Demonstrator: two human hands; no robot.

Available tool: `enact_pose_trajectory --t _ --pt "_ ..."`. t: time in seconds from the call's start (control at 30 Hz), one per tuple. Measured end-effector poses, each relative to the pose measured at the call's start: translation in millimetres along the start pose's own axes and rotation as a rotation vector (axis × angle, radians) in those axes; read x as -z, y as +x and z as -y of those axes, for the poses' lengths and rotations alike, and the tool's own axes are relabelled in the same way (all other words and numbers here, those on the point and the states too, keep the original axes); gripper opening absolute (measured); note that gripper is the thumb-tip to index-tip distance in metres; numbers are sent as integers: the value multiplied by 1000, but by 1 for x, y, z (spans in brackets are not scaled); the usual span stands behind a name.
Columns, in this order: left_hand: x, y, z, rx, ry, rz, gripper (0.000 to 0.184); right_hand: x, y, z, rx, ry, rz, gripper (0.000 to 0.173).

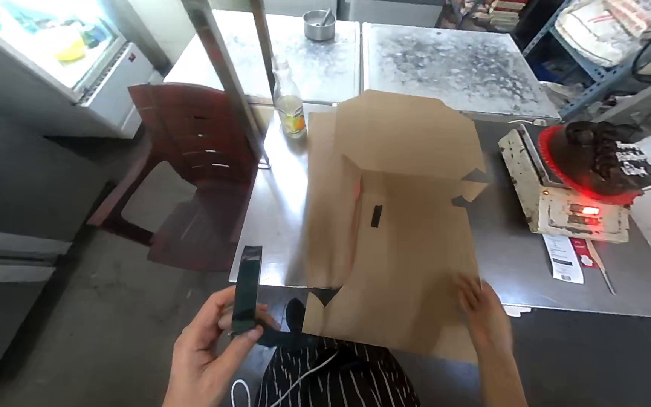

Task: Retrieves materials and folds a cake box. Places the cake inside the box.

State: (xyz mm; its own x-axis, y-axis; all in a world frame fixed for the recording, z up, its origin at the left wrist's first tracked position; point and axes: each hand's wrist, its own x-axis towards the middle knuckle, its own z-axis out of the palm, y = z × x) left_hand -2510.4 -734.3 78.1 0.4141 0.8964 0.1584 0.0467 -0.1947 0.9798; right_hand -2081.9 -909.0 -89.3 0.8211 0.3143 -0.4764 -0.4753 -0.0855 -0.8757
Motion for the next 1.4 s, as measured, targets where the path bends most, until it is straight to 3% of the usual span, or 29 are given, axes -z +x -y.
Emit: enact_pose_trajectory --t 0.1,0.2,0.3,0.4,0.5,0.57,0.73,0.93,1.0,1.1,1.17,1.27,1.4 --pt "-10 4 7 -79 174 -73 37 79 -30 -8 13 62 -335 33" --pt "-21 9 12 -108 260 -14 54 100 -55 -2 169 -93 -341 41" --pt "-33 14 17 -148 338 96 67 45 -89 25 359 -184 -71 33" --pt "-45 20 15 -245 442 178 65 -45 -136 47 562 -227 405 24" --pt "-54 24 9 -358 522 216 61 -117 -178 56 784 -398 827 41" --pt "-57 25 7 -414 533 215 64 -151 -196 57 841 -435 934 49" --pt "-54 23 8 -365 403 174 70 -172 -220 53 614 -331 1022 29" --pt "-39 20 1 -100 113 247 58 -154 -228 3 522 -346 1303 32" --pt "-34 20 1 -88 120 281 54 -152 -219 5 604 -411 1233 34" --pt "-28 18 7 -120 191 310 51 -162 -210 32 808 -450 984 59" --pt "-25 17 13 -157 258 311 52 -173 -212 52 982 -459 872 48" --pt "-24 17 13 -204 375 313 50 -188 -220 67 1166 -618 837 25" --pt "-13 27 4 -218 542 340 48 -198 -215 69 1124 -593 987 9"
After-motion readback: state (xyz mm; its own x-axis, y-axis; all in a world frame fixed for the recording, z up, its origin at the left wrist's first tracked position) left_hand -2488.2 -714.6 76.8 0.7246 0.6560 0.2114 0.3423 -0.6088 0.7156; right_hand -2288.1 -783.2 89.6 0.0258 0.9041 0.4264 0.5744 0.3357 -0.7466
